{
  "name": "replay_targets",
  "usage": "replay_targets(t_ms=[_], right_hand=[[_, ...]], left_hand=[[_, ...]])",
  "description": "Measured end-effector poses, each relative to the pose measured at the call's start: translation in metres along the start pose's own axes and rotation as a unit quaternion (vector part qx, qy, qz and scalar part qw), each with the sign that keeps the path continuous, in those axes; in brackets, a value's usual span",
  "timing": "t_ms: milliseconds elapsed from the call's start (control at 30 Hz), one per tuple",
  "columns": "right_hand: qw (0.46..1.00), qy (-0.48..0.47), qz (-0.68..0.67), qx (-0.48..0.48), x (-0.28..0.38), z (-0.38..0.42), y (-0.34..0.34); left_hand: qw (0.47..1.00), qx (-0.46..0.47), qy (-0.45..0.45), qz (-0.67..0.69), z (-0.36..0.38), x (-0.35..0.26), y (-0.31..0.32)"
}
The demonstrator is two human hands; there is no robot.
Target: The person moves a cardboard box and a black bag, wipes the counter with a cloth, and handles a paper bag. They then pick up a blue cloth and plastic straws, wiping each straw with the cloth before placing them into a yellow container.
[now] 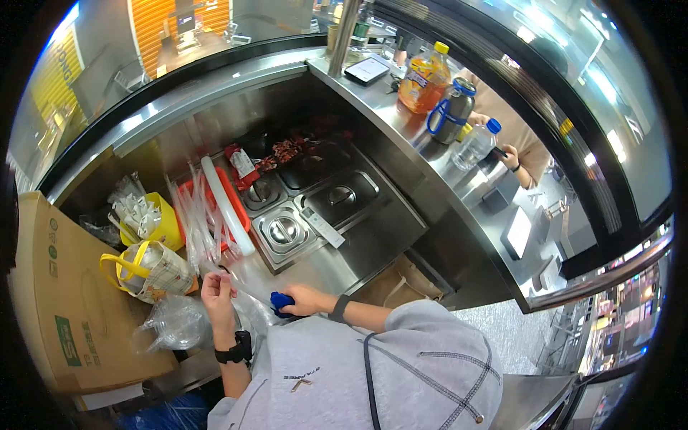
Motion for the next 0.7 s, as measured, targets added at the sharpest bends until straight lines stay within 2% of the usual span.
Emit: replay_targets(t_ms=[33, 133, 167, 267, 333, 400, 433, 467, 500, 533, 567, 600, 667, 700], right_hand=[[1.0, 0.009, -0.022, 0.003, -0.003, -0.001, 0.001], [0.992, -0.016, -0.096, -0.075, 0.02, -0.003, -0.027], [0.987, 0.007, -0.149, -0.052, 0.029, -0.006, -0.033], [0.981, 0.01, -0.177, -0.082, 0.033, -0.011, -0.044], [0.983, -0.017, -0.159, -0.093, 0.003, -0.019, -0.027], [0.976, 0.09, -0.195, -0.042, -0.015, -0.014, -0.022], [0.972, 0.057, -0.209, -0.089, -0.012, -0.01, -0.032], [0.974, 0.126, -0.165, -0.091, -0.039, -0.005, -0.029], [0.96, 0.117, -0.22, -0.127, -0.051, 0.0, -0.03], [0.965, 0.155, -0.163, -0.133, -0.068, 0.006, -0.033], [0.967, 0.152, -0.118, -0.168, -0.076, 0.011, -0.039], [0.97, 0.144, -0.067, -0.185, -0.093, 0.015, -0.038], [0.971, 0.169, -0.073, -0.149, -0.113, 0.019, -0.028], [0.971, 0.172, -0.081, -0.143, -0.11, 0.02, -0.026]], left_hand=[[1.0, -0.004, -0.004, 0.001, 0.001, 0.001, -0.003], [0.999, 0.02, -0.033, 0.008, -0.001, 0.02, 0.002], [0.998, 0.028, -0.049, -0.005, -0.002, 0.037, 0.002], [0.988, 0.077, -0.114, -0.065, 0.003, 0.067, 0.021], [0.979, 0.127, -0.083, -0.139, 0.004, 0.098, 0.026], [0.97, 0.17, -0.078, -0.156, 0.014, 0.09, 0.041], [0.959, 0.19, -0.088, -0.19, 0.016, 0.102, 0.041], [0.946, 0.214, -0.096, -0.223, 0.018, 0.121, 0.039], [0.937, 0.233, -0.103, -0.24, 0.024, 0.135, 0.039], [0.926, 0.257, -0.109, -0.255, 0.028, 0.15, 0.041], [0.912, 0.286, -0.113, -0.27, 0.032, 0.164, 0.043], [0.884, 0.317, -0.084, -0.333, 0.036, 0.178, 0.046], [0.807, 0.379, -0.025, -0.452, 0.05, 0.203, 0.054], [0.781, 0.412, -0.057, -0.467, 0.056, 0.214, 0.055]])
Point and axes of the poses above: each hand's wrist, its own z-axis away from the middle knuckle, its own y-axis out of the palm, x = y × z, the point moved 10 cm from there along -z, towards the middle knuckle, and after that the axes turned 1 degree about -y, right-handed, at the moved point
